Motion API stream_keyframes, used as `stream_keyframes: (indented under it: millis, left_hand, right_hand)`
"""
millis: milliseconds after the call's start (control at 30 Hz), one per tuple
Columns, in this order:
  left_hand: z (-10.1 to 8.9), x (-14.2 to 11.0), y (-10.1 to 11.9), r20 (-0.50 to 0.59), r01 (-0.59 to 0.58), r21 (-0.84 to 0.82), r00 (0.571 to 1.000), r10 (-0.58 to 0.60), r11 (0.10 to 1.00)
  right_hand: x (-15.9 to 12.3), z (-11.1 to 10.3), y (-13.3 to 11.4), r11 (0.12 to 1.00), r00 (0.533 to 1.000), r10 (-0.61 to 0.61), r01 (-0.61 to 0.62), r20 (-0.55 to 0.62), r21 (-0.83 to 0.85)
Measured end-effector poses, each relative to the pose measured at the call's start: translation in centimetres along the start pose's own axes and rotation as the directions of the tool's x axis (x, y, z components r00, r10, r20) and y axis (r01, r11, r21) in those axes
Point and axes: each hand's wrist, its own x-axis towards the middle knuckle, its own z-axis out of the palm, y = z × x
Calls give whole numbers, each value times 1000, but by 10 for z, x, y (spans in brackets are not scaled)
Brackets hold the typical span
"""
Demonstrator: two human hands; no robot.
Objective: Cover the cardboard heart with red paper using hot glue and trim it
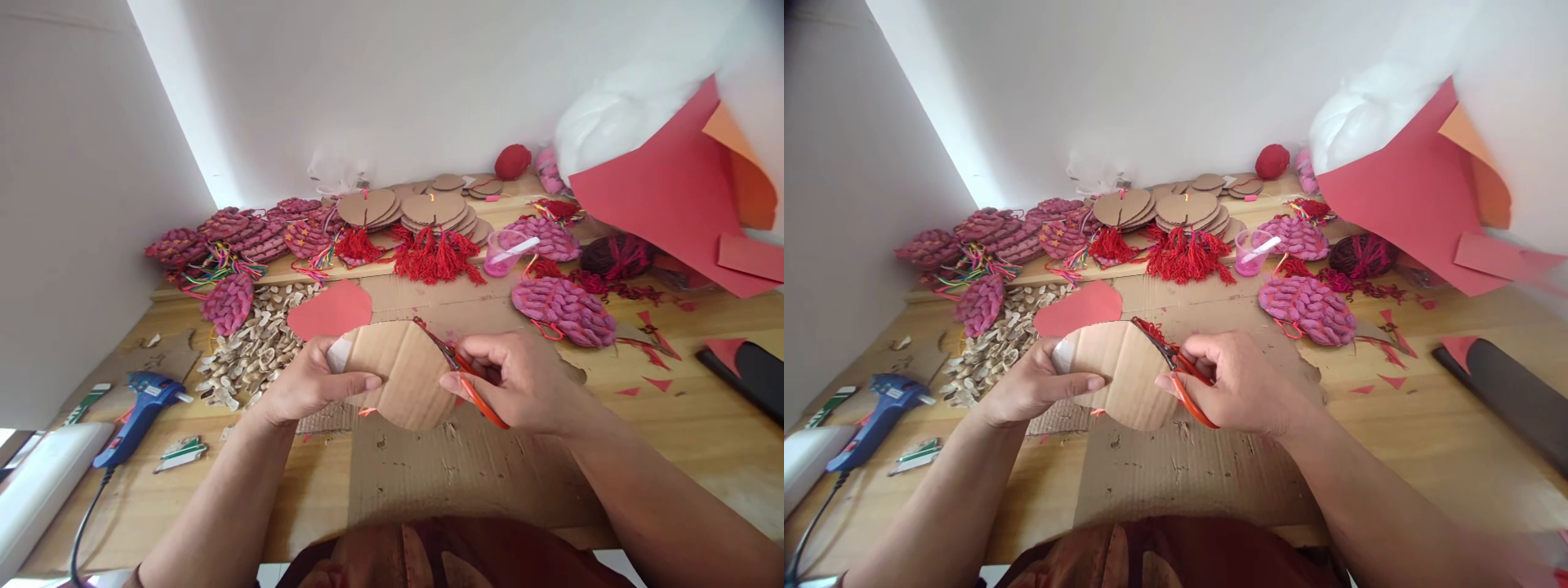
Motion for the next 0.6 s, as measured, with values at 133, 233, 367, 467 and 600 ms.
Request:
stream_keyframes:
  millis: [133, 233, 367, 467, 600]
  left_hand:
    - [0, 0, 1, 2, -2, -9, 1000, 2, 1000]
    - [0, 0, 0, 7, -2, 5, 1000, 2, 1000]
    - [0, -1, -1, 18, -8, 36, 1000, 7, 999]
    - [-2, -1, -4, 54, -5, 54, 999, 2, 999]
    - [-6, -1, -4, 151, -13, 86, 989, 0, 996]
  right_hand:
    - [0, 0, -2, 1000, 1000, 16, -16, 15, 24]
    - [0, -1, -4, 1000, 1000, 11, -11, 13, 13]
    - [-1, -1, -2, 1000, 1000, 3, -3, 1, -31]
    - [-1, 1, 1, 999, 1000, 12, -12, 9, -42]
    - [-1, 2, -2, 1000, 999, 3, -3, 37, -3]
